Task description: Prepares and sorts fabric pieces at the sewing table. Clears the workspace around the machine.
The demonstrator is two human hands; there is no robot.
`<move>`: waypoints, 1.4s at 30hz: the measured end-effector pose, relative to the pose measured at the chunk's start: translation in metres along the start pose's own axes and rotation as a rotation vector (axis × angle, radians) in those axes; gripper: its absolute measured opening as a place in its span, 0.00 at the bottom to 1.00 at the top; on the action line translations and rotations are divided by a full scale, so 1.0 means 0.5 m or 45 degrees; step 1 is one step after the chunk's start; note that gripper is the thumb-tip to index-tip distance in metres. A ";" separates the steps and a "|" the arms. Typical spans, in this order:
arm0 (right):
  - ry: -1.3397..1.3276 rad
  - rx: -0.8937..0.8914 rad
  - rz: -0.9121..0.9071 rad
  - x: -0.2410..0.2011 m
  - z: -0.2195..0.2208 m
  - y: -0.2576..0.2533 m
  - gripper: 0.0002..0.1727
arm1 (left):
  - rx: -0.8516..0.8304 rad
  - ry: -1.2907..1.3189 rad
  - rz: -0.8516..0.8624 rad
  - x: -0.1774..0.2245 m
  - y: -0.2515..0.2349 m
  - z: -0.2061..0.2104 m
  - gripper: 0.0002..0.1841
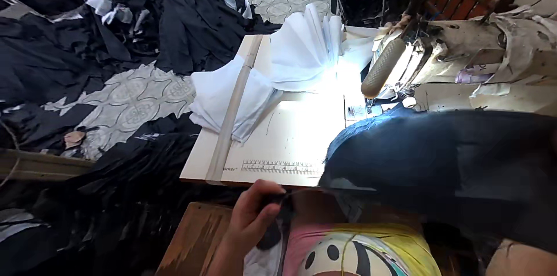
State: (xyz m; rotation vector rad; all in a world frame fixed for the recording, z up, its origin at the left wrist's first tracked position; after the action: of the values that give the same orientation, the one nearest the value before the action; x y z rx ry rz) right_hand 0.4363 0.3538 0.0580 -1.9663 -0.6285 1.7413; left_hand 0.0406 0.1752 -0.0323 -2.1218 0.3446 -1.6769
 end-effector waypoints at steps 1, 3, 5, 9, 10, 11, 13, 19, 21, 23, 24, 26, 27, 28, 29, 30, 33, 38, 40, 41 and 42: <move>0.157 -0.052 0.057 0.036 0.003 -0.008 0.07 | 0.002 -0.226 0.009 -0.001 -0.019 0.003 0.13; 0.550 -0.190 0.183 0.132 0.016 -0.007 0.13 | -0.065 -0.741 -0.047 -0.028 -0.044 0.035 0.15; 0.988 -0.395 0.412 0.210 0.043 0.013 0.18 | -0.174 -0.988 -0.197 -0.068 -0.046 0.074 0.14; 1.283 -0.302 0.263 0.103 0.126 0.039 0.30 | -0.039 -1.075 -0.115 -0.066 -0.037 0.089 0.15; 1.236 -0.349 0.096 0.053 0.179 0.053 0.31 | -0.007 -1.077 -0.079 -0.059 -0.034 0.089 0.15; 1.151 -0.447 -0.067 0.013 0.245 0.075 0.29 | 0.017 -1.076 -0.050 -0.051 -0.035 0.090 0.15; 1.000 -0.701 -0.347 -0.021 0.384 0.143 0.21 | 0.041 -1.071 0.004 -0.039 -0.037 0.096 0.16; 0.739 -1.207 -0.031 0.044 0.470 0.175 0.24 | 0.058 -0.544 -0.015 -0.036 -0.009 0.084 0.18; 0.315 -1.013 -0.017 0.015 0.446 0.171 0.29 | 0.091 -0.240 -0.020 -0.029 0.000 0.082 0.10; 0.000 -1.036 0.051 -0.009 0.460 0.210 0.32 | 0.129 0.038 0.051 0.000 -0.008 0.095 0.10; -0.116 -1.058 0.071 -0.022 0.468 0.230 0.24 | 0.124 0.143 0.112 0.017 -0.016 0.104 0.12; -0.341 -1.006 0.039 -0.058 0.451 0.235 0.10 | 0.017 0.250 0.150 0.029 -0.033 0.128 0.17; -0.471 -0.952 0.030 -0.086 0.418 0.218 0.08 | -0.126 0.225 0.085 0.018 -0.031 0.151 0.21; -0.555 -0.867 0.050 -0.114 0.370 0.193 0.08 | -0.300 0.157 -0.010 -0.002 -0.017 0.178 0.24; -0.558 -0.697 0.101 -0.134 0.309 0.166 0.10 | -0.454 0.067 -0.099 -0.023 0.005 0.204 0.22; -0.527 -0.452 0.159 -0.141 0.242 0.140 0.14 | -0.607 -0.013 -0.160 -0.044 0.025 0.227 0.15; -0.351 0.113 0.209 -0.089 0.084 0.067 0.16 | -0.490 -0.091 -0.222 -0.088 0.040 0.180 0.11; 0.365 -0.079 0.430 0.112 0.046 0.038 0.13 | 0.007 -0.435 -0.016 -0.045 -0.041 0.083 0.10; 0.857 -0.289 0.577 0.188 0.053 0.057 0.21 | -0.101 -0.756 -0.131 -0.061 -0.066 0.124 0.11; 1.026 -0.301 0.614 0.195 0.057 0.063 0.25 | -0.137 -0.823 -0.167 -0.073 -0.073 0.143 0.12; 1.151 -0.240 0.562 0.171 0.065 0.063 0.29 | -0.119 -0.864 -0.146 -0.078 -0.076 0.155 0.13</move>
State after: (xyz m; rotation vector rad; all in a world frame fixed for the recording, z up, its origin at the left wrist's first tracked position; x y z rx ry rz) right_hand 0.4147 0.3806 -0.0324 -2.8490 -0.0305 0.7933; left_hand 0.1035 0.2388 -0.0633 -2.6553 0.0928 -0.9071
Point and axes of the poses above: each hand's wrist, its own y-axis away from the middle knuckle, its own z-axis out of the palm, x = y × z, the point moved 9 cm from there along -y, towards the middle knuckle, and after that the axes turned 1 degree about -y, right-handed, at the moved point
